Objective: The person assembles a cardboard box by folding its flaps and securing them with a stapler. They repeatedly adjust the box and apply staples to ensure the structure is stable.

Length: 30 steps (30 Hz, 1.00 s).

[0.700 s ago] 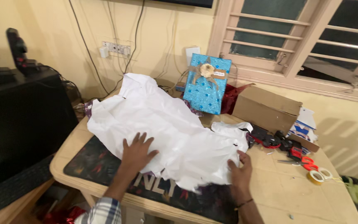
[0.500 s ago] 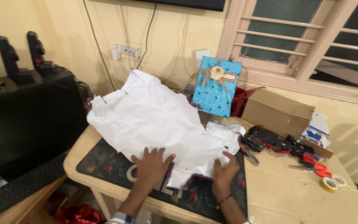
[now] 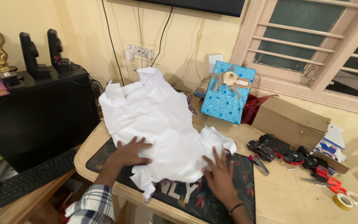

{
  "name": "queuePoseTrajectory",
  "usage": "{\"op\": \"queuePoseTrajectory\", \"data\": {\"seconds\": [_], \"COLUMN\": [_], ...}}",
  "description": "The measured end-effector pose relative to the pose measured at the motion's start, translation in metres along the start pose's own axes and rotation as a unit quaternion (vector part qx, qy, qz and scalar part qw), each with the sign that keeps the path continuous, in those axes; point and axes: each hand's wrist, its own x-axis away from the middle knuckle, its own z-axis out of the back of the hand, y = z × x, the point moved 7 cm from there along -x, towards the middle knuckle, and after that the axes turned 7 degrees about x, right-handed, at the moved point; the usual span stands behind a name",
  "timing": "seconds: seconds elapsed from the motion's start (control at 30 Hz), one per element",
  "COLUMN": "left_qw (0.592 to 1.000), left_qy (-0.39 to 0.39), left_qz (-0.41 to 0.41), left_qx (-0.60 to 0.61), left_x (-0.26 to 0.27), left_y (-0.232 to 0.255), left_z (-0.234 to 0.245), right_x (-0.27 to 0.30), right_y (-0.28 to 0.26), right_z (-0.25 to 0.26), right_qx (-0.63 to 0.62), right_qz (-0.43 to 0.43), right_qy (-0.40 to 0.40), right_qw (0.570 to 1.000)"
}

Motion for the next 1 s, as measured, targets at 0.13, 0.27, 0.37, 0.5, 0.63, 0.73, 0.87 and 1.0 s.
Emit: {"op": "queuePoseTrajectory", "data": {"seconds": [0.13, 0.27, 0.37, 0.5, 0.63, 0.73, 0.87, 1.0], "left_qw": [1.000, 1.000, 0.998, 0.977, 0.930, 0.954, 0.986, 0.983], "left_qy": [-0.016, -0.025, -0.007, 0.121, 0.215, 0.194, 0.115, 0.149], "left_qz": [-0.012, 0.009, 0.039, 0.038, 0.063, 0.070, 0.084, 0.077], "left_qx": [0.017, 0.008, -0.038, -0.171, -0.291, -0.218, -0.087, -0.078], "left_x": [0.006, -0.001, -0.013, -0.036, -0.039, -0.037, -0.025, -0.015], "left_y": [-0.015, -0.025, -0.030, -0.025, -0.012, 0.014, 0.047, 0.056], "left_z": [0.006, 0.009, 0.004, 0.008, 0.017, 0.006, -0.030, -0.049], "right_x": [0.004, 0.003, 0.004, 0.002, 0.002, 0.002, -0.003, -0.004], "right_y": [-0.023, -0.040, -0.052, -0.070, -0.088, -0.094, -0.100, -0.091], "right_z": [-0.012, 0.008, 0.017, 0.010, -0.004, -0.021, -0.035, -0.023], "right_qx": [0.007, 0.019, 0.055, -0.003, -0.021, -0.046, -0.063, -0.169], "right_qz": [0.033, 0.007, 0.009, 0.049, 0.134, 0.127, 0.125, 0.141], "right_qy": [-0.191, -0.238, -0.266, -0.266, -0.191, -0.207, -0.215, -0.139], "right_qw": [0.981, 0.971, 0.962, 0.963, 0.972, 0.969, 0.967, 0.966]}}
